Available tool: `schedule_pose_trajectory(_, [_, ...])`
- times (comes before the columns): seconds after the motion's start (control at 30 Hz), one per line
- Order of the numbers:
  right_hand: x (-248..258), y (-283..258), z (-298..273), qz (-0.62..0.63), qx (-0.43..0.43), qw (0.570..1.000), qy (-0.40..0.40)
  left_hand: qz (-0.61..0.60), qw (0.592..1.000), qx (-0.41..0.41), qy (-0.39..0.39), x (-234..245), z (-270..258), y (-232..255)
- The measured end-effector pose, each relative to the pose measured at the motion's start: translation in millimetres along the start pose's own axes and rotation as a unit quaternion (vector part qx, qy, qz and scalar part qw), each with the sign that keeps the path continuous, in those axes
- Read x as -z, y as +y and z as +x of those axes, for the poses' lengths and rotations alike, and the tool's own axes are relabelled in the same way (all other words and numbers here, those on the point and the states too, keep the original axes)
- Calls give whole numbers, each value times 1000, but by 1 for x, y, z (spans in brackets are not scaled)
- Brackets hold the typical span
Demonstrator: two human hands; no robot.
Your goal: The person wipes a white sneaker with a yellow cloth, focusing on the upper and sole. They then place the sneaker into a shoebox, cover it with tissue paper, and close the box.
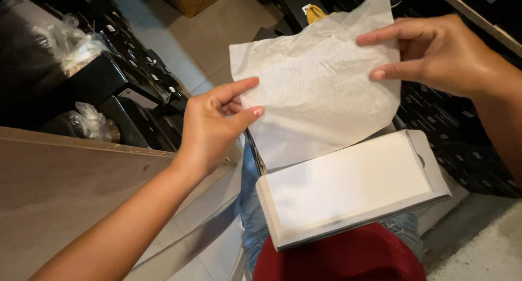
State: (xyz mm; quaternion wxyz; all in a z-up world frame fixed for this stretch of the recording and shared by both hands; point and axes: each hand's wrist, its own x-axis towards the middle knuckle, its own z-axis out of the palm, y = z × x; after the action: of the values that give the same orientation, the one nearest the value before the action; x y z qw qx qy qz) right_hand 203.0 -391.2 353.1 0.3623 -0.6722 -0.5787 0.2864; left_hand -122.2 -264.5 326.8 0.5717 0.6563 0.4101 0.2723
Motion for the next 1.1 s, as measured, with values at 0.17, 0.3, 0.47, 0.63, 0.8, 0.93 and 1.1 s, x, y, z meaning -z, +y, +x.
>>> schedule_pose_trajectory(0.17, [0, -1, -8, -40, -33, 999, -1, 133, 984, -114, -13, 6, -15, -4])
schedule_pose_trajectory(0.3, [2, -7, -18, -47, -32, 998, 13, 137, 982, -132, -7, 4, -20, -2])
schedule_pose_trajectory(0.47, [4, 3, -39, -196, 127, 971, 39, 163, 959, -229, -34, 4, -28, 1])
schedule_pose_trajectory(0.63, [9, 9, -51, -173, 143, 974, 2, 124, 964, -221, -75, 1, -33, -9])
schedule_pose_trajectory(0.8, [10, 24, -59, 24, 105, 988, -111, 77, 960, -218, -157, -8, -47, -17])
schedule_pose_trajectory(0.93, [2, 55, -57, 39, -80, 992, -92, -121, 962, -79, -231, -17, -58, -29])
schedule_pose_trajectory(1.1, [-20, 74, -33, 97, -145, 984, -38, -232, 954, -52, -180, -27, -50, -42])
